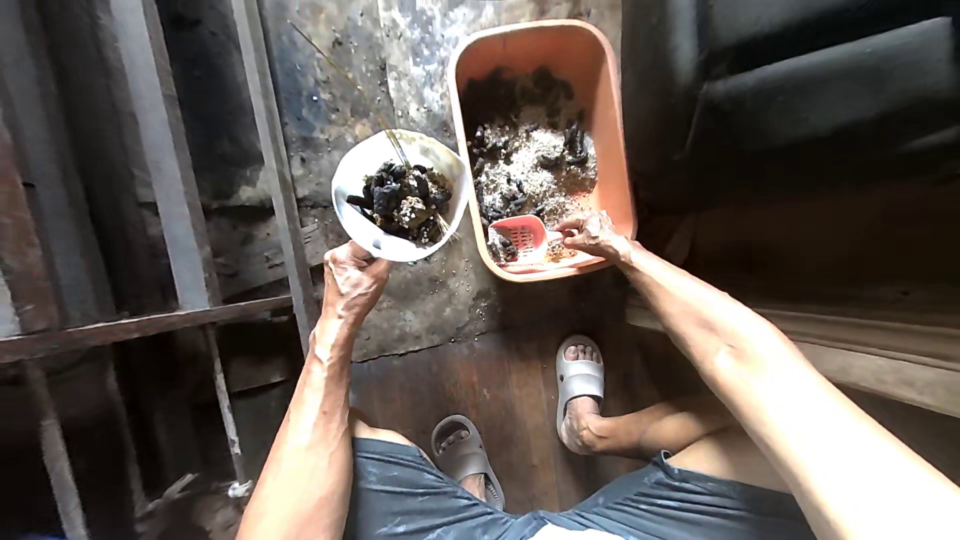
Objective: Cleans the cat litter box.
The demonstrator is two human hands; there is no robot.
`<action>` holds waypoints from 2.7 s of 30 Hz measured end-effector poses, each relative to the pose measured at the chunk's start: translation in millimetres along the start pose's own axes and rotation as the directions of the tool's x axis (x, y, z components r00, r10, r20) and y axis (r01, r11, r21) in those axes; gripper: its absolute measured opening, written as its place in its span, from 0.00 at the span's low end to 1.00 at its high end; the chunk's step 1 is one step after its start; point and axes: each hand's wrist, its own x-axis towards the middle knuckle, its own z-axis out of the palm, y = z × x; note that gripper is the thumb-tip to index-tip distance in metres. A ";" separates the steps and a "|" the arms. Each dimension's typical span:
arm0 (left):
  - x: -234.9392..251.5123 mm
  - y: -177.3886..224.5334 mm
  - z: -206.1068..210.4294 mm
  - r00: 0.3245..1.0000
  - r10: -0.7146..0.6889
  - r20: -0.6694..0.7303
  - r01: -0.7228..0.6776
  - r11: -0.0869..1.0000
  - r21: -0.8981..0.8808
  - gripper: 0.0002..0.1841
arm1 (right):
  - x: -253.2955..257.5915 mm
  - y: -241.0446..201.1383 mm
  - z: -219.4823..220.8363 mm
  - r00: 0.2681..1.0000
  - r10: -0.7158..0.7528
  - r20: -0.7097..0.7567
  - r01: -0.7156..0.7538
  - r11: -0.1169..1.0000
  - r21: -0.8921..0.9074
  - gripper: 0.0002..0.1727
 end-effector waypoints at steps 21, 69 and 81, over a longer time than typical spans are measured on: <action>14.5 -6.9 -1.1 1.000 0.015 0.018 -0.014 0.998 -0.062 0.10 | -40.0 -23.6 -15.2 0.938 0.172 -0.301 0.036 0.816 0.576 0.17; 11.1 -25.1 25.4 0.974 0.009 0.224 0.009 0.997 -0.078 0.12 | -138.3 -149.1 -46.6 0.836 0.227 -0.500 -0.174 0.973 0.150 0.18; 10.3 -14.1 38.0 0.965 0.049 0.257 -0.017 0.992 -0.125 0.12 | -112.8 -224.7 -25.7 0.733 -0.156 -0.662 0.035 0.981 -0.192 0.15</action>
